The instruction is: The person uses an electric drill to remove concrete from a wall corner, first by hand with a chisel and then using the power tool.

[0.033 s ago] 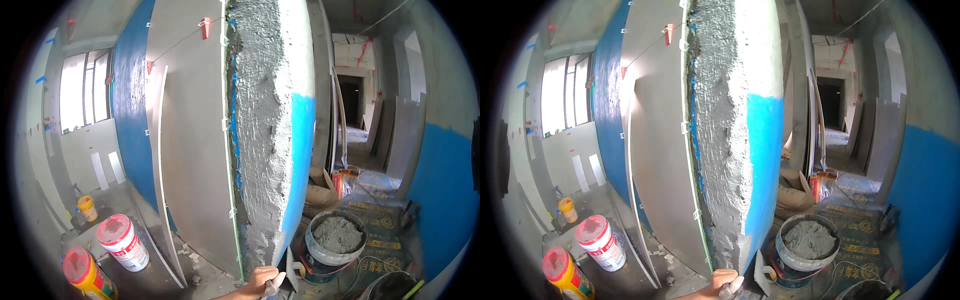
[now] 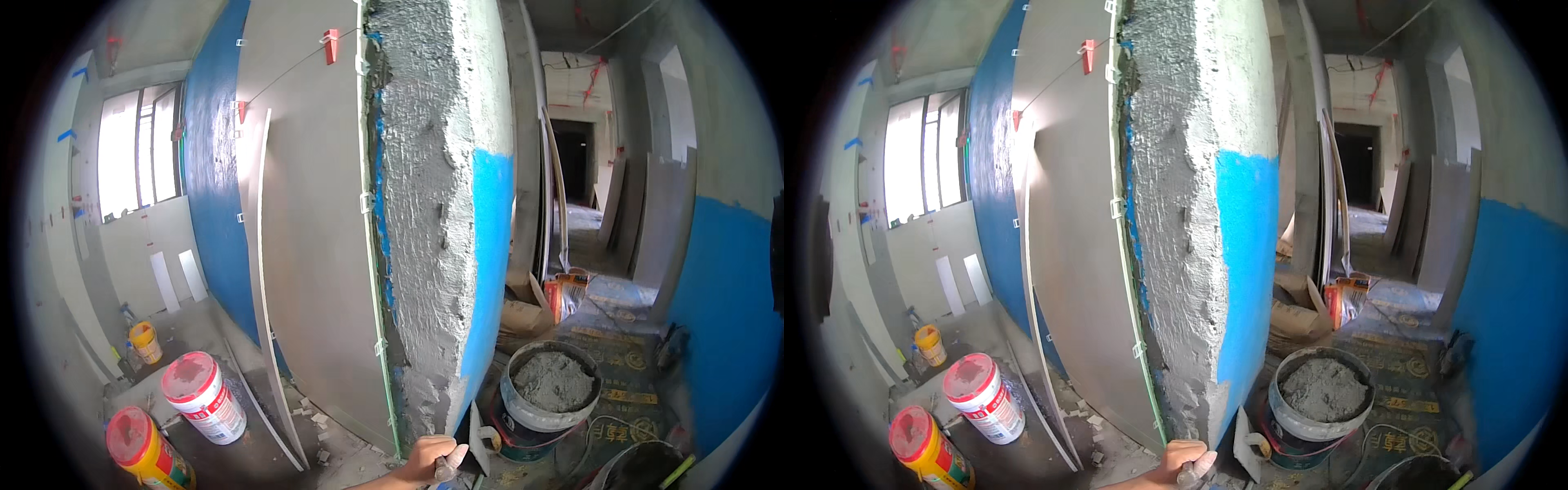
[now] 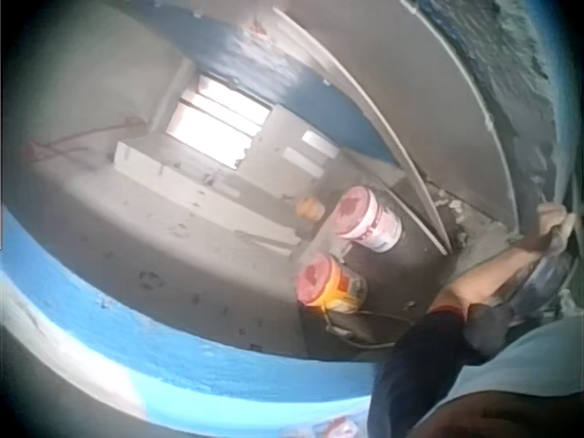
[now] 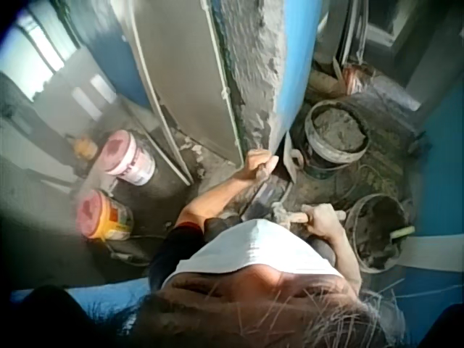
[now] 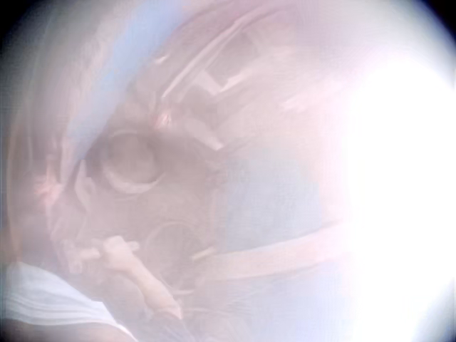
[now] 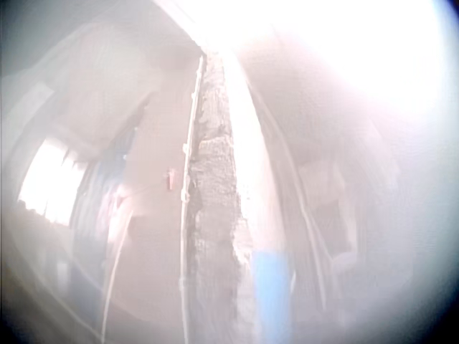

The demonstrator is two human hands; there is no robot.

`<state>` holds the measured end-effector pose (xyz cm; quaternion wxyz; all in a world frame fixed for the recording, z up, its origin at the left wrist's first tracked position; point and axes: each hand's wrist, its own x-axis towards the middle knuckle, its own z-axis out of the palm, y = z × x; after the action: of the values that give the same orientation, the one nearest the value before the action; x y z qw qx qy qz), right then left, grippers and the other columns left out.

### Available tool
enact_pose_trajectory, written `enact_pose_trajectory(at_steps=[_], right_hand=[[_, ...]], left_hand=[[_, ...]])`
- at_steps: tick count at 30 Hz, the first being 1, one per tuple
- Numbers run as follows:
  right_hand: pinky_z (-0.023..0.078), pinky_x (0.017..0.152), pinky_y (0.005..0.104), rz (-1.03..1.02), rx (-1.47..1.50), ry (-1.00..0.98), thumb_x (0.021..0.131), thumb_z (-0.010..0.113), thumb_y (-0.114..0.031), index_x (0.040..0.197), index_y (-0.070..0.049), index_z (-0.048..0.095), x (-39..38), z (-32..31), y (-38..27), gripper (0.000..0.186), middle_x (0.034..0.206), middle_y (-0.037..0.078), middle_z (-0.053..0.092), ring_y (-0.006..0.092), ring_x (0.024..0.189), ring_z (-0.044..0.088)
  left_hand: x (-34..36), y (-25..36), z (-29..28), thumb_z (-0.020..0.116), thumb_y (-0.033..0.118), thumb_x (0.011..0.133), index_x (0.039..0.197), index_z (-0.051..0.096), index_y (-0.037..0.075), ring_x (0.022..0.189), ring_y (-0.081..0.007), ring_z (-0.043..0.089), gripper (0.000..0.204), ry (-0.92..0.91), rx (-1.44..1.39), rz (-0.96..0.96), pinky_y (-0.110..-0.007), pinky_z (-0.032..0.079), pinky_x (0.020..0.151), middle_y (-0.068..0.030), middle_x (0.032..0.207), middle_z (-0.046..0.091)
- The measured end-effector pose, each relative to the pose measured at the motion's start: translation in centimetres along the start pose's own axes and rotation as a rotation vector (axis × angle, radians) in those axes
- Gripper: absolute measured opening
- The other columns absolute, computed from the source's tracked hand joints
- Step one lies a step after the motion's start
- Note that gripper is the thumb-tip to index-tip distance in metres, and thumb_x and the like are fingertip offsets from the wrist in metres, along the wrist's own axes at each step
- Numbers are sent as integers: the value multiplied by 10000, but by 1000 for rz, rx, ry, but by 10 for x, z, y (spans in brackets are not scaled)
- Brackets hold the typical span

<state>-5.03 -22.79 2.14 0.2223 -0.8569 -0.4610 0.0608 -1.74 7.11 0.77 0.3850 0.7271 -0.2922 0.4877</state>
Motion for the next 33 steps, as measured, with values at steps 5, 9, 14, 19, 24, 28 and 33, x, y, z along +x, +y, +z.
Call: enact_pose_trajectory(at_steps=[5,9,14,19,24,28,33], right_hand=[[478,623,530,72,-42,-61,678,719,-216,852,-64,669,0,2,7,236,681,220,623,438,681,626],[481,623,524,68,67,1,680,714,-211,763,-52,671,3,-5,4,184,687,226,626,443,678,623],[489,639,515,86,171,16,688,699,-196,763,-45,662,2,-2,11,173,707,228,631,442,702,630],[499,656,506,104,212,-11,693,695,-190,773,-43,659,-5,0,16,171,725,228,637,439,725,639],[502,659,512,126,240,-35,697,695,-198,766,-48,676,-8,-2,14,166,728,229,641,437,722,641],[514,702,493,196,137,-182,713,697,-170,815,-39,694,-21,7,19,166,780,230,664,408,771,664],[486,628,504,279,296,-175,677,727,-213,823,-101,640,-2,14,40,203,694,171,630,416,694,624]], left_hand=[[-10,-1,5,614,172,975,643,395,5,490,-275,332,431,-280,-154,-445,-411,310,494,-130,567,331],[-25,-12,8,586,199,1005,647,398,4,498,-255,317,448,-317,-149,-526,-410,298,494,-130,569,322],[-29,-15,-3,580,215,1012,645,388,1,527,-181,329,467,-386,-221,-749,-386,301,528,-96,601,290],[-55,-18,-16,558,232,1023,692,459,98,532,-89,341,371,-370,-629,-1259,-296,300,512,60,616,360],[-103,-36,-30,520,203,1026,706,481,85,535,-94,394,343,-347,-739,-1416,-273,332,523,32,585,376],[-133,-35,-52,456,214,994,771,598,64,741,-195,567,304,-658,-332,-1191,-323,450,761,-55,775,613],[-176,-27,-101,476,334,977,1068,678,118,879,-209,645,310,-725,111,-1441,-337,504,830,-71,998,699]])
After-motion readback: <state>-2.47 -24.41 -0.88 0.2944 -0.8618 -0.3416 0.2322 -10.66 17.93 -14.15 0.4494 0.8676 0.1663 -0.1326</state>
